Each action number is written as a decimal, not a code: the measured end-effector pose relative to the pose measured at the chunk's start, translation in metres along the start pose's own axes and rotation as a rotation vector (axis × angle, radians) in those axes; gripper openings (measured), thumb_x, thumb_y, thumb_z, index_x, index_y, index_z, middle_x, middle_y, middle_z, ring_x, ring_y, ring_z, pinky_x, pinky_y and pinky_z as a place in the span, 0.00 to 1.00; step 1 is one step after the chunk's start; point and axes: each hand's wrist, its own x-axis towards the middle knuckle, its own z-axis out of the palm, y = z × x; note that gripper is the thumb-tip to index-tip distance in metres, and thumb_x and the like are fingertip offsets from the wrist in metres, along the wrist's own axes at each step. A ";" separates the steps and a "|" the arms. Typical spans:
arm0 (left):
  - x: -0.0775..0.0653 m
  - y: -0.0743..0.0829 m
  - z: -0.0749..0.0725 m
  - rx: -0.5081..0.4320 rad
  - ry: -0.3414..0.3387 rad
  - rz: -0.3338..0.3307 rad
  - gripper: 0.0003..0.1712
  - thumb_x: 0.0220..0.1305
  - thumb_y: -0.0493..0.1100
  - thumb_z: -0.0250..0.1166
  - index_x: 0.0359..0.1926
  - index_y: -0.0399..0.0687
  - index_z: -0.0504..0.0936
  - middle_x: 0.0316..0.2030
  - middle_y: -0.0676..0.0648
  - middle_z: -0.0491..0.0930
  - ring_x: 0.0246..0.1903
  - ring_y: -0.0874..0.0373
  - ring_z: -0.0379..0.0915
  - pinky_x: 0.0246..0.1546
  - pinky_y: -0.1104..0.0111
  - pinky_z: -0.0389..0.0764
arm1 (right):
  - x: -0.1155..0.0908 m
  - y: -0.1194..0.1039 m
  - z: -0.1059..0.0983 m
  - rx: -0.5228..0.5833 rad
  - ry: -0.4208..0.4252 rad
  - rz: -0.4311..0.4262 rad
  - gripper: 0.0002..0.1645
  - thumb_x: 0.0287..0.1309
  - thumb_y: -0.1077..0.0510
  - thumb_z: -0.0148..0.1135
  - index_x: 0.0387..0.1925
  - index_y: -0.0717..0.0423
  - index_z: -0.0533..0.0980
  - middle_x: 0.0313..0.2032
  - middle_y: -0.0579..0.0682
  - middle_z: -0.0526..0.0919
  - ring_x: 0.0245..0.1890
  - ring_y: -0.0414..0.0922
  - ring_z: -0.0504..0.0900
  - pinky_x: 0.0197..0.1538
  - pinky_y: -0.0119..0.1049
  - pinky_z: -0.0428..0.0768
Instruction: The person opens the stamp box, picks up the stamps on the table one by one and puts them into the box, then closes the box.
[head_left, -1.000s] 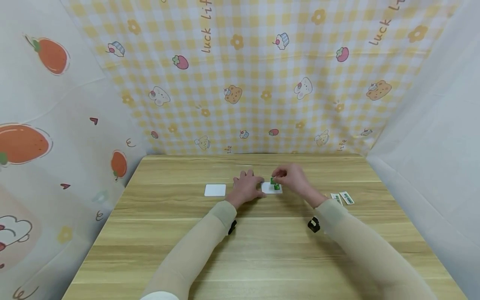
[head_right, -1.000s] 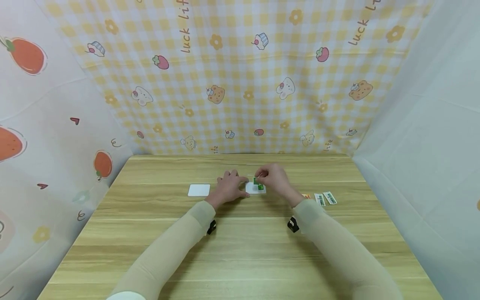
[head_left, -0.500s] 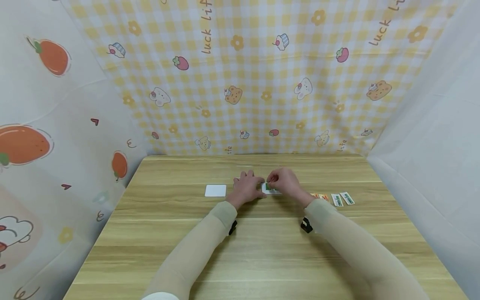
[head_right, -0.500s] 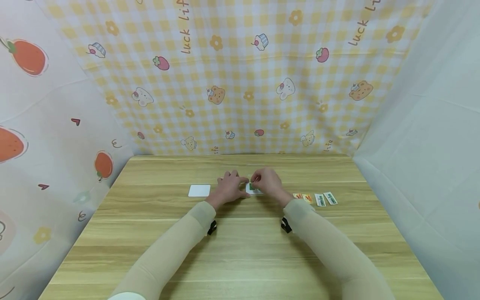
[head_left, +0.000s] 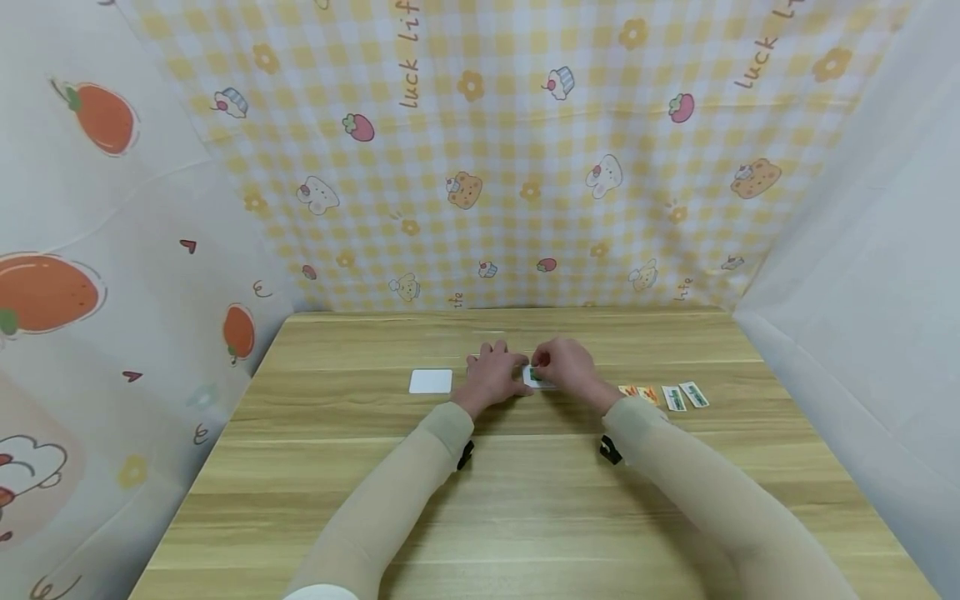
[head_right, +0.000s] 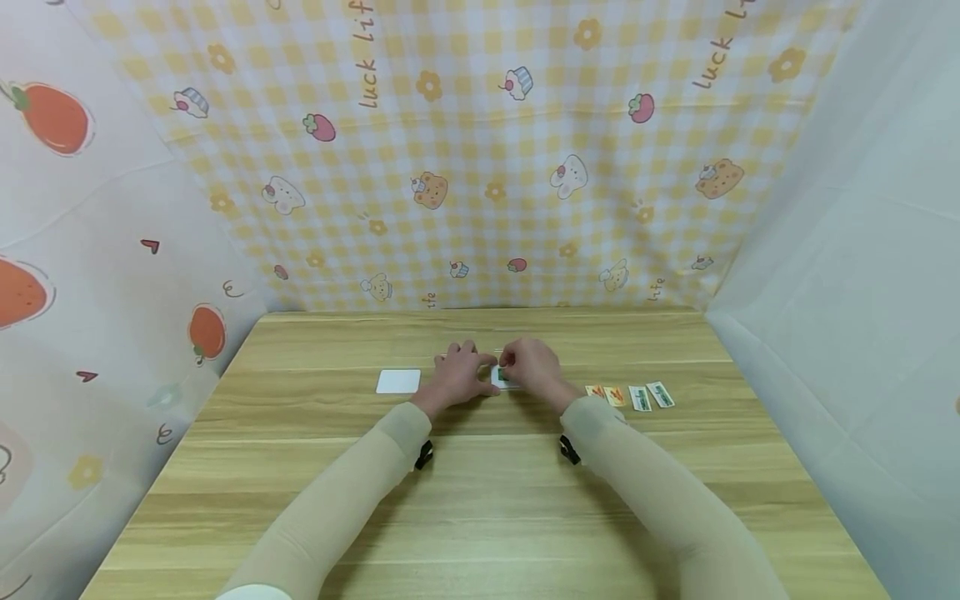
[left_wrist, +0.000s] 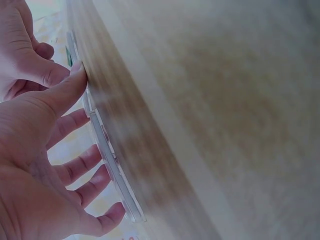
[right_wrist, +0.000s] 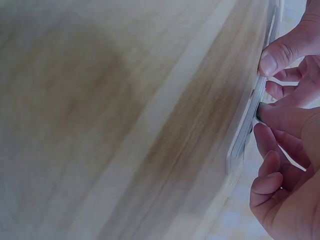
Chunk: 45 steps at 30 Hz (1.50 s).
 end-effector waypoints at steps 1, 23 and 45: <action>0.000 0.000 0.000 0.000 -0.001 0.000 0.34 0.57 0.68 0.70 0.64 0.68 0.80 0.56 0.46 0.69 0.53 0.44 0.62 0.53 0.39 0.66 | 0.000 -0.001 -0.001 -0.009 -0.004 -0.001 0.03 0.55 0.63 0.74 0.31 0.52 0.85 0.28 0.44 0.84 0.30 0.43 0.78 0.36 0.40 0.76; 0.000 0.000 -0.002 0.038 -0.008 0.022 0.35 0.58 0.69 0.69 0.65 0.65 0.79 0.51 0.46 0.70 0.49 0.46 0.63 0.51 0.41 0.69 | -0.005 -0.008 -0.017 -0.069 0.037 -0.008 0.03 0.57 0.57 0.74 0.33 0.49 0.85 0.31 0.44 0.83 0.30 0.42 0.79 0.32 0.39 0.78; -0.008 -0.006 -0.011 -0.060 -0.025 0.078 0.45 0.60 0.65 0.70 0.74 0.59 0.67 0.60 0.43 0.70 0.58 0.43 0.63 0.59 0.40 0.65 | -0.029 -0.006 -0.044 -0.074 0.020 -0.081 0.08 0.56 0.57 0.75 0.37 0.54 0.86 0.31 0.44 0.84 0.30 0.42 0.79 0.33 0.39 0.76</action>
